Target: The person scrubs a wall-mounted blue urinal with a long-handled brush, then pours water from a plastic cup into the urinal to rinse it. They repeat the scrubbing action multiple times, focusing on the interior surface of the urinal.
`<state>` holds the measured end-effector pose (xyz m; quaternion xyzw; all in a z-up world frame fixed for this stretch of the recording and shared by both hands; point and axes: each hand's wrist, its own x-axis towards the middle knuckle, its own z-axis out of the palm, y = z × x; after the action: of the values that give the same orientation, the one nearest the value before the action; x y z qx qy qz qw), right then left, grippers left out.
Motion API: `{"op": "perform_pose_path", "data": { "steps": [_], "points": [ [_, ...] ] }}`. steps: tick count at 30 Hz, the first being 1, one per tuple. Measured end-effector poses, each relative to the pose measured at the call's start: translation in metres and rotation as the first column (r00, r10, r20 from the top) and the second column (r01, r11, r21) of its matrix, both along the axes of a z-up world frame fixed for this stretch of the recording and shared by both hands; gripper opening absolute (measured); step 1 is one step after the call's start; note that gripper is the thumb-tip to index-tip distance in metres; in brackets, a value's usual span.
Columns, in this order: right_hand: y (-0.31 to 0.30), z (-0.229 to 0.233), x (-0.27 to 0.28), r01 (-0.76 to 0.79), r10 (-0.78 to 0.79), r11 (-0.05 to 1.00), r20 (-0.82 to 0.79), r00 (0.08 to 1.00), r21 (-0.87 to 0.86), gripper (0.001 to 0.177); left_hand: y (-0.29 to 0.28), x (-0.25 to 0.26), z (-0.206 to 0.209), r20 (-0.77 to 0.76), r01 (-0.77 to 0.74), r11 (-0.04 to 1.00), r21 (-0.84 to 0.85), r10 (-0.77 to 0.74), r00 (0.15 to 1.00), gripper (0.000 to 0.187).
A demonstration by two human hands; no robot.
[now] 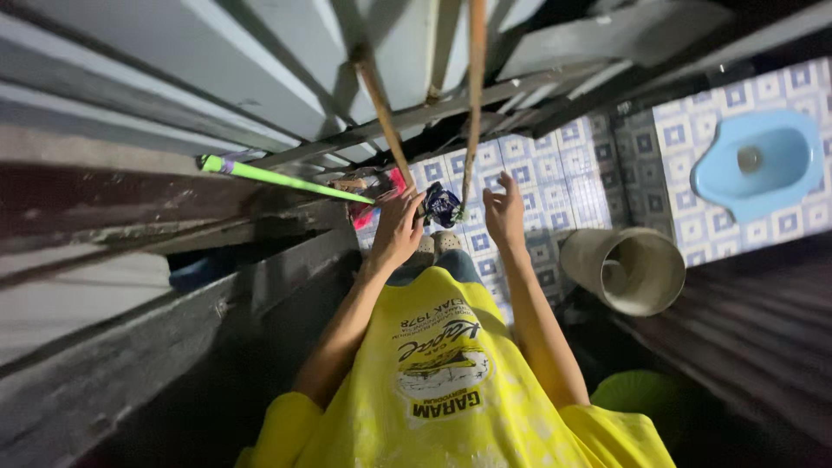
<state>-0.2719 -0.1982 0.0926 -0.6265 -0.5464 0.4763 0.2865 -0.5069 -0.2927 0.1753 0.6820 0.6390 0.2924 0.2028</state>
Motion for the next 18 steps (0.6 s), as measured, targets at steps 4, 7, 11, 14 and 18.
{"op": "perform_pose_path", "data": {
  "steps": [4,7,11,14,18],
  "points": [
    [-0.070,-0.002,0.071,0.158,-0.156,0.986,0.040,0.987,-0.053,0.056,-0.007,0.018,0.001,0.042,0.161,0.985,-0.059,-0.159,0.986,0.059],
    [-0.125,-0.007,0.114,0.343,-0.345,0.936,-0.020,0.938,-0.074,0.057,0.002,0.036,-0.007,0.027,0.273,0.957,-0.102,-0.271,0.962,0.057],
    [-0.188,-0.007,0.154,0.521,-0.521,0.844,0.041,0.853,-0.125,0.056,0.003,0.070,-0.013,0.029,0.380,0.911,-0.159,-0.381,0.924,0.057],
    [-0.221,-0.001,0.171,0.609,-0.591,0.788,0.165,0.789,-0.092,0.054,0.007,0.103,-0.014,0.045,0.452,0.876,-0.167,-0.451,0.891,0.059],
    [-0.243,0.011,0.193,0.675,-0.661,0.737,0.168,0.732,-0.039,0.056,0.016,0.154,-0.024,0.067,0.509,0.830,-0.227,-0.509,0.858,0.058]
  ]
}}
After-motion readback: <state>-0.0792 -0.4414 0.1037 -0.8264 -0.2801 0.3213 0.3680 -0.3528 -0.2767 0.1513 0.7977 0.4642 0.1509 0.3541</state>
